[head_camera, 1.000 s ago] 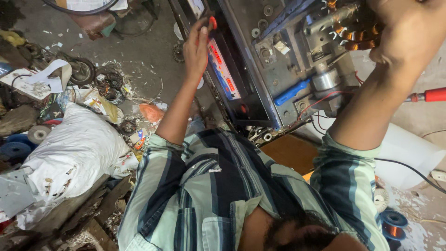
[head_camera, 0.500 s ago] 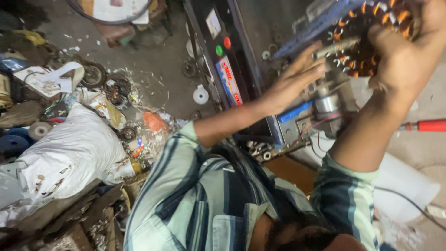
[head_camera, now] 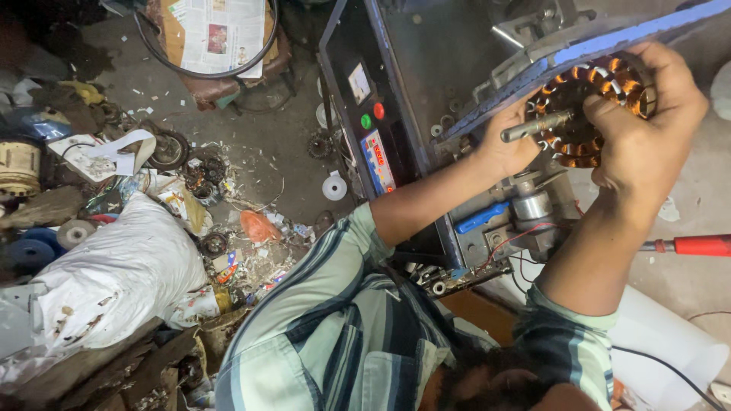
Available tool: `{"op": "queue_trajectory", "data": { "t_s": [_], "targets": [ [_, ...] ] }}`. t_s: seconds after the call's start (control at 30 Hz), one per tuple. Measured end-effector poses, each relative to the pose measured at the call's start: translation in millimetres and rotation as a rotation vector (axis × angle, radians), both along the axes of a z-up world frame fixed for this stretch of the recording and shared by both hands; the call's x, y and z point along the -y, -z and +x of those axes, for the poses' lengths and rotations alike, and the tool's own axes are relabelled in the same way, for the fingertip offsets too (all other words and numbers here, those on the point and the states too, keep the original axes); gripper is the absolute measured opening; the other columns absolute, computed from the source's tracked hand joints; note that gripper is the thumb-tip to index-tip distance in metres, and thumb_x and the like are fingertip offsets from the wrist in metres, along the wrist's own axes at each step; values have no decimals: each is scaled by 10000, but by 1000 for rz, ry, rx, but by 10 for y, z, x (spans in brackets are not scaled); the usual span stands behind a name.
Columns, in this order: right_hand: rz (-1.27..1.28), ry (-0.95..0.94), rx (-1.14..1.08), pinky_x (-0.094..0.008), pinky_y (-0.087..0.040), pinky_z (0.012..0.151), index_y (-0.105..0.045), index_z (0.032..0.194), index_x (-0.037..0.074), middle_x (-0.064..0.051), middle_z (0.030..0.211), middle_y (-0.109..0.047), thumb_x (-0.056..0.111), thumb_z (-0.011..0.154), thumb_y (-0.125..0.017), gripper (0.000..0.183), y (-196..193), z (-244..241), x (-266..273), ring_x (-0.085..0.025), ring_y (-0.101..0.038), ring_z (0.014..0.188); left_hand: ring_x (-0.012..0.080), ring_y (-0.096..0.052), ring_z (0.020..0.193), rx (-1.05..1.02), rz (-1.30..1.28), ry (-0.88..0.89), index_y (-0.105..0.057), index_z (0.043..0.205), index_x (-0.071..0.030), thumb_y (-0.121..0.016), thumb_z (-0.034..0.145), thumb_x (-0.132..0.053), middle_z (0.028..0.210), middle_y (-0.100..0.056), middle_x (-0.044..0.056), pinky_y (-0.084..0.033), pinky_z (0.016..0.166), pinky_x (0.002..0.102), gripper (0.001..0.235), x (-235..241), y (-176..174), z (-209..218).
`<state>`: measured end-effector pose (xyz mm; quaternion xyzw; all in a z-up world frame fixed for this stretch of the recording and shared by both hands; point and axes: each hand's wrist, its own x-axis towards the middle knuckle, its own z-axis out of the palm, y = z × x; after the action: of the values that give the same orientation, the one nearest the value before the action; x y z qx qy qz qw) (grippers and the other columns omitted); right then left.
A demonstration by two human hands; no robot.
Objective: The person repeatedly positions a copper-wound stator into a bench-mounted press, presses a red button to activate the machine, and then removes the stator to inspect it. This cycle is performed multiple times in a cluttered workshop environment.
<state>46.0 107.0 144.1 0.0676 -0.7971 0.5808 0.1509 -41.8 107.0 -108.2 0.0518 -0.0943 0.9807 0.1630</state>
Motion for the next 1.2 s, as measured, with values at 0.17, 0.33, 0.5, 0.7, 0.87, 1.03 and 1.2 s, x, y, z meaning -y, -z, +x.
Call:
{"op": "queue_trajectory", "data": {
  "t_s": [0.17, 0.33, 0.5, 0.7, 0.87, 1.03, 1.2],
  "targets": [
    [6, -15, -1, -228, -518, 904, -626, 1251, -48, -50, 1089, -692, -159, 848, -645, 418, 80, -16, -108, -113, -639, 940, 276, -600, 1245, 34, 122, 8, -662, 1335, -100, -546, 1145, -287, 1349, -664, 70, -466, 1069, 486, 291, -9, -7, 7],
    [7, -4, 24, -224, -507, 892, -627, 1251, -51, -55, 1087, -694, -167, 855, -635, 412, 113, -14, -150, -114, -631, 930, 269, -603, 1233, 100, 101, -5, -669, 1320, -113, -546, 1164, -336, 1329, -666, 55, -476, 1050, 494, 298, 15, -128, 42],
    [34, -11, 0, -226, -524, 888, -623, 1238, -44, -42, 1073, -689, -160, 845, -625, 410, 73, -26, -115, -111, -646, 929, 323, -625, 1194, -68, 265, -4, -676, 1258, -40, -543, 1153, -303, 1287, -690, 139, -481, 1029, 509, 314, 56, -284, 65],
    [-5, -21, 1, -220, -507, 853, -630, 1232, -40, -42, 1080, -693, -149, 855, -615, 393, 91, -20, -117, -109, -650, 930, 316, -632, 1214, -55, 210, -14, -665, 1271, -21, -545, 1132, -272, 1326, -683, 128, -477, 1052, 513, 310, 63, -267, 160],
    [-10, 18, 27, -216, -461, 755, -643, 1227, -29, -19, 1012, -675, -130, 886, -654, 355, 43, 24, -57, -82, -596, 829, 296, -626, 1251, -43, 87, -46, -646, 1309, -31, -568, 1156, -264, 1346, -667, 119, -455, 1115, 503, 290, 158, -329, 202],
    [40, 9, 5, -225, -407, 701, -639, 1198, -52, -15, 979, -650, -148, 914, -667, 301, 25, 40, -24, -80, -538, 783, 293, -573, 1281, 26, 6, 21, -607, 1394, -111, -577, 1121, -295, 1376, -630, 86, -412, 1122, 536, 331, 200, -317, 299],
    [-1, -9, 16, -225, -443, 783, -634, 1198, -36, 0, 1000, -648, -160, 877, -641, 344, 50, 29, -28, -85, -588, 863, 189, -486, 1360, 129, -125, -21, -593, 1362, -148, -620, 1079, -238, 1391, -591, -27, -353, 1168, 508, 298, 193, -176, 254]
  ]
}}
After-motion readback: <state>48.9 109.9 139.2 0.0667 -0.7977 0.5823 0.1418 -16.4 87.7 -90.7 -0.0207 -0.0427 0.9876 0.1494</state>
